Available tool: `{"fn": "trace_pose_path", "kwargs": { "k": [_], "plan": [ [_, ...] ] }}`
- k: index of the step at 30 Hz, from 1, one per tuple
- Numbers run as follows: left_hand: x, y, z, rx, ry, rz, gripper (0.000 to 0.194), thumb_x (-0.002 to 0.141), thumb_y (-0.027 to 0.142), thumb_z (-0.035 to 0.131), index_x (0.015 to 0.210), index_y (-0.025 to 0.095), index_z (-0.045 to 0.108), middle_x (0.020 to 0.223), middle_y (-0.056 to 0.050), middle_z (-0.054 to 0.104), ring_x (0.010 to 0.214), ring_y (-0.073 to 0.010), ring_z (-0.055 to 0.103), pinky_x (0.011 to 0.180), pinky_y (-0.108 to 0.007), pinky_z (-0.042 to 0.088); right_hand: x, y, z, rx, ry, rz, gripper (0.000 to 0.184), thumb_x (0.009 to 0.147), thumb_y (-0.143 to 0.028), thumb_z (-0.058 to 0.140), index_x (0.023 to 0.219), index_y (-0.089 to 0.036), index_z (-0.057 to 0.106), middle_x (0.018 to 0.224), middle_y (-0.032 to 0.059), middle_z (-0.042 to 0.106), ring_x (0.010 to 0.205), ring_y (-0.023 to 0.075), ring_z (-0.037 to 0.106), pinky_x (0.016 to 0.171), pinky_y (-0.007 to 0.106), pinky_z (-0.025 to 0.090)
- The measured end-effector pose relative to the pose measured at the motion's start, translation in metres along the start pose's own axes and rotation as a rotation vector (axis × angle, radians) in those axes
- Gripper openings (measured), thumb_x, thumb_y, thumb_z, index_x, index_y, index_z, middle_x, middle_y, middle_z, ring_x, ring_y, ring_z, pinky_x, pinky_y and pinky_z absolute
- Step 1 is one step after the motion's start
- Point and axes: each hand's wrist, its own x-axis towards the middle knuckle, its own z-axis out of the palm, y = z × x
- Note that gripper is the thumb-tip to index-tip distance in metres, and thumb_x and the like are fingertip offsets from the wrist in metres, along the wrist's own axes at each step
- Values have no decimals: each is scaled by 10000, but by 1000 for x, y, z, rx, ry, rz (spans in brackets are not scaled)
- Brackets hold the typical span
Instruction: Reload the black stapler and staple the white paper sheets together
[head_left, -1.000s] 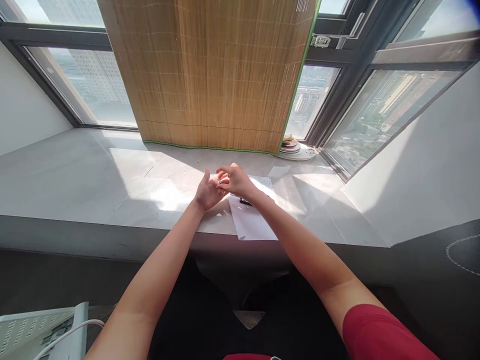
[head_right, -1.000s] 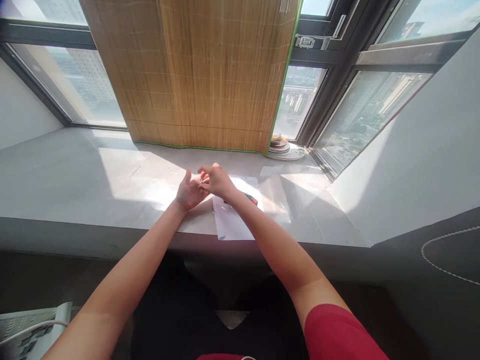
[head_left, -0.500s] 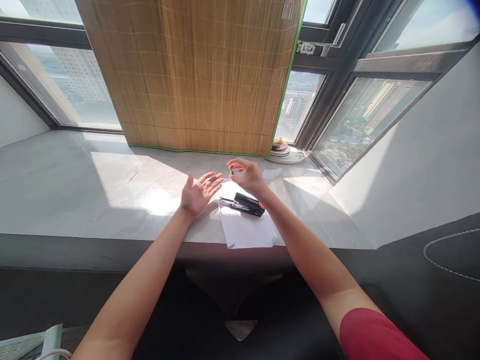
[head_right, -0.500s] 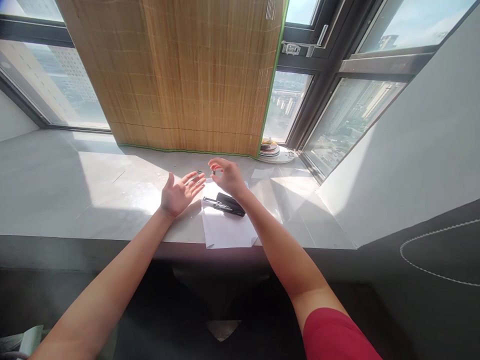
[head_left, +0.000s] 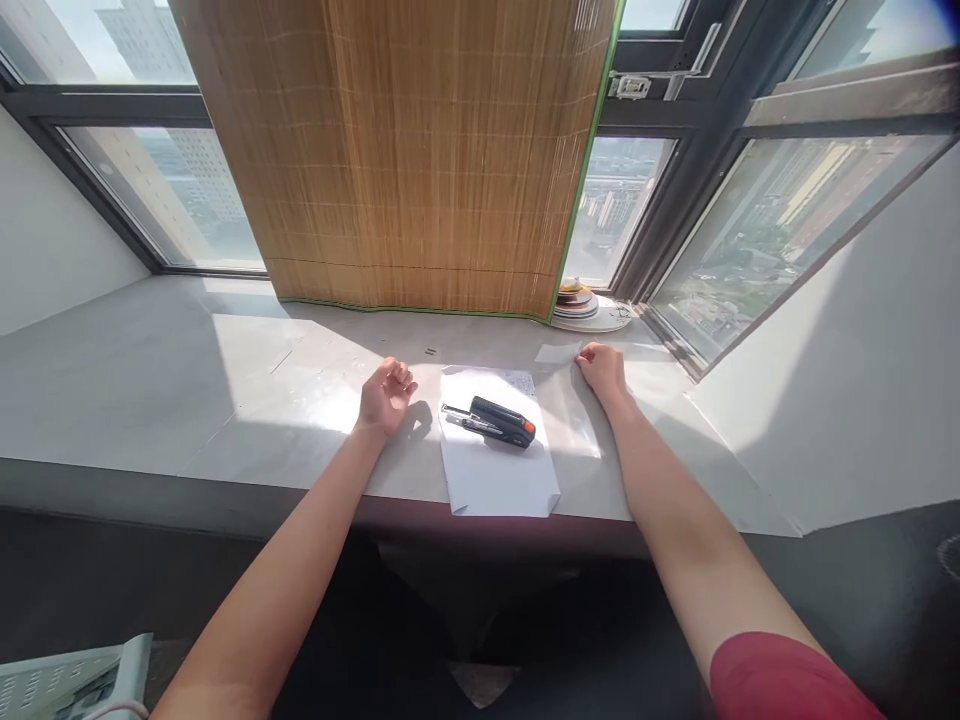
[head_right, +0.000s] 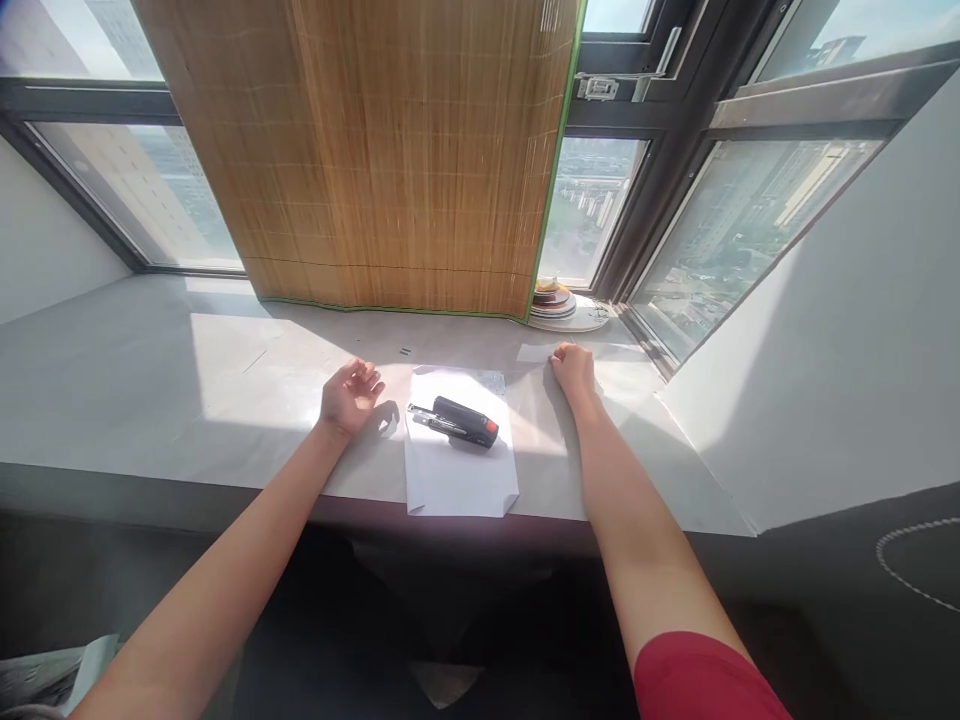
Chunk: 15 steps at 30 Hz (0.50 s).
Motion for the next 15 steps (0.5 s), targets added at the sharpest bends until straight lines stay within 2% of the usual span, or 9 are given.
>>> {"fn": "trace_pose_path", "kwargs": {
  "k": [2,5,8,10,13,15],
  "plan": [
    [7,-4,1,146,9,48,413,949,344,710,663,228,435,683,10,416,634,-145,430,657,-289,421,1,4,4,-2,0,-11,52,794,-264,681,755,-228,677,835,108,783,884,276,710,978,418,517],
    [25,-9,4,526,8,159,364,971,354,686,661,232,538,704,-23,514,704,-184,494,717,-309,425,1,5,3,-18,-2,-14,72,802,-280,699,749,-233,688,799,93,774,867,279,709,1017,440,509],
    [50,-12,6,1028,-1,335,292,932,304,726,683,247,584,772,-72,602,887,-270,562,860,-364,455,1,0,-1,-26,-25,0,150,811,-322,729,696,-242,673,781,99,772,866,303,713,1020,474,515],
    [64,-16,4,1262,10,413,220,918,242,709,729,254,596,880,-112,653,1039,-333,581,983,-435,458,0,-6,-5,-10,16,-22,150,835,-337,718,726,-237,691,893,131,804,899,310,717,1011,476,524],
    [78,-24,-1,1378,13,428,82,922,180,658,904,256,682,1143,-164,694,1204,-385,572,1086,-508,434,-5,-19,-12,-2,134,-95,167,906,-343,650,815,-225,726,1022,162,807,955,305,708,1009,473,527],
    [82,-31,-6,1382,-30,405,137,936,165,638,1005,258,712,1269,-169,688,1270,-393,553,1114,-521,421,-13,-35,-17,16,157,-149,247,961,-390,612,807,-232,723,953,152,787,937,299,697,991,468,530]
  ]
}}
